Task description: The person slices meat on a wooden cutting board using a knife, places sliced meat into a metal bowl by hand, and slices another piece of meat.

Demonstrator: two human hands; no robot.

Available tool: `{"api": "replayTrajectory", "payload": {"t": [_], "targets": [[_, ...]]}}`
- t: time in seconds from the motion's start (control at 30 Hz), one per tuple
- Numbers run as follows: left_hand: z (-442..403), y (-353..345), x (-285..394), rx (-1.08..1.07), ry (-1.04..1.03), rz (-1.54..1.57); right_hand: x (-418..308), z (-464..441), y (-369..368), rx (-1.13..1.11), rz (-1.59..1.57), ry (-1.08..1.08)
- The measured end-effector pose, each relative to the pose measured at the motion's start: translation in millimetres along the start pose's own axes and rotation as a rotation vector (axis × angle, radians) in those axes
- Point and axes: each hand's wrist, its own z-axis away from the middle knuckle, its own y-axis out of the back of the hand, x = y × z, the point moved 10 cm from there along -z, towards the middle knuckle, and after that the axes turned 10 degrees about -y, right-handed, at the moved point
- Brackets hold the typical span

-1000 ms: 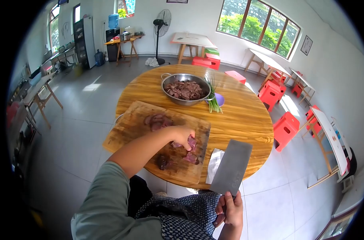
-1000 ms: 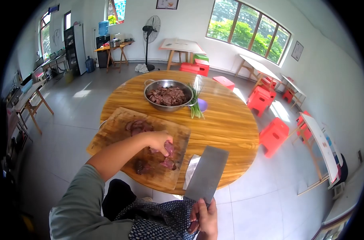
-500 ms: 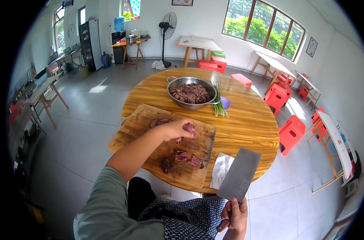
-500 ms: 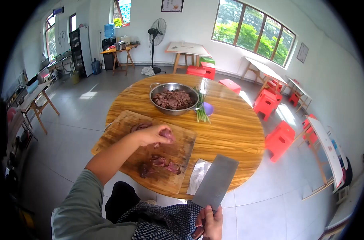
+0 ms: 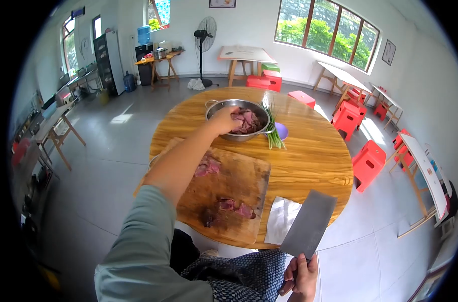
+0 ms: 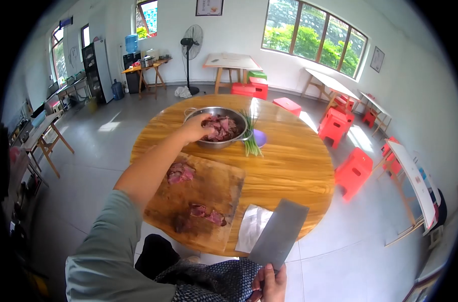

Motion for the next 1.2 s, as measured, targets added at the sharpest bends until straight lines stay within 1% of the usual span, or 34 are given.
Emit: {"api": "replayTrajectory", "payload": {"t": [0.07,0.13,0.2,0.27,0.33,0.37,0.4,0.47,0.5,0.53,0.6,0.67,0.73,0.77,0.8,0.87,0.9,0.97,1.0,1.07,1.1,1.17,1.2], "targets": [[41,-36,4,-0.149,0.008,0.212,10,-1,9,0.011,-0.036,-0.027],[95,-79,34,-0.516,-0.064,0.296,10,1,10,0.042,-0.01,-0.076],[146,-110,60,-0.738,-0.105,0.281,13,-3,4,-0.024,-0.001,-0.074],[178,-120,91,-0.822,-0.144,0.224,12,-3,-1,-0.032,0.001,-0.074],[192,-129,106,-0.781,-0.361,0.101,13,-2,-6,-0.045,-0.013,-0.073],[195,-129,111,-0.74,-0.43,0.073,13,-1,-8,-0.05,-0.013,-0.072],[194,-130,110,-0.739,-0.429,0.068,13,2,-9,-0.046,0.012,-0.068],[192,-133,106,-0.766,-0.375,0.093,13,6,-12,-0.054,0.032,-0.067],[189,-125,105,-0.837,-0.213,0.126,12,9,-12,-0.032,0.022,-0.057],[186,-116,101,-0.835,-0.203,0.119,11,10,-10,-0.008,0.012,-0.05],[171,-91,95,-0.676,-0.152,0.286,12,10,-6,-0.005,0.01,-0.05],[174,-74,82,-0.668,-0.128,0.315,12,9,-2,0.005,0.026,-0.043],[186,-68,65,-0.73,-0.029,0.291,16,4,0,-0.019,0.016,-0.022],[196,-73,55,-0.757,-0.033,0.214,18,2,-1,-0.032,-0.007,-0.028],[200,-69,58,-0.68,-0.154,0.038,19,0,-2,-0.046,-0.03,-0.032],[211,-70,52,-0.67,-0.104,-0.156,18,-2,-5,-0.061,-0.024,-0.045],[210,-73,51,-0.673,-0.11,-0.154,19,-3,-8,-0.073,-0.016,-0.062],[216,-89,54,-0.772,-0.178,-0.145,19,-1,-9,-0.069,-0.018,-0.063],[217,-91,57,-0.771,-0.178,-0.138,19,0,-10,-0.074,-0.02,-0.064],[221,-93,49,-0.841,-0.017,-0.159,16,1,-11,-0.078,-0.02,-0.057],[218,-91,50,-0.842,-0.021,-0.158,16,2,-10,-0.081,-0.014,-0.051],[209,-83,48,-0.838,0.006,0.014,15,0,-7,-0.084,-0.01,-0.04],[202,-87,33,-0.804,0.071,0.254,15,-1,-3,-0.069,0.003,-0.041]]}}
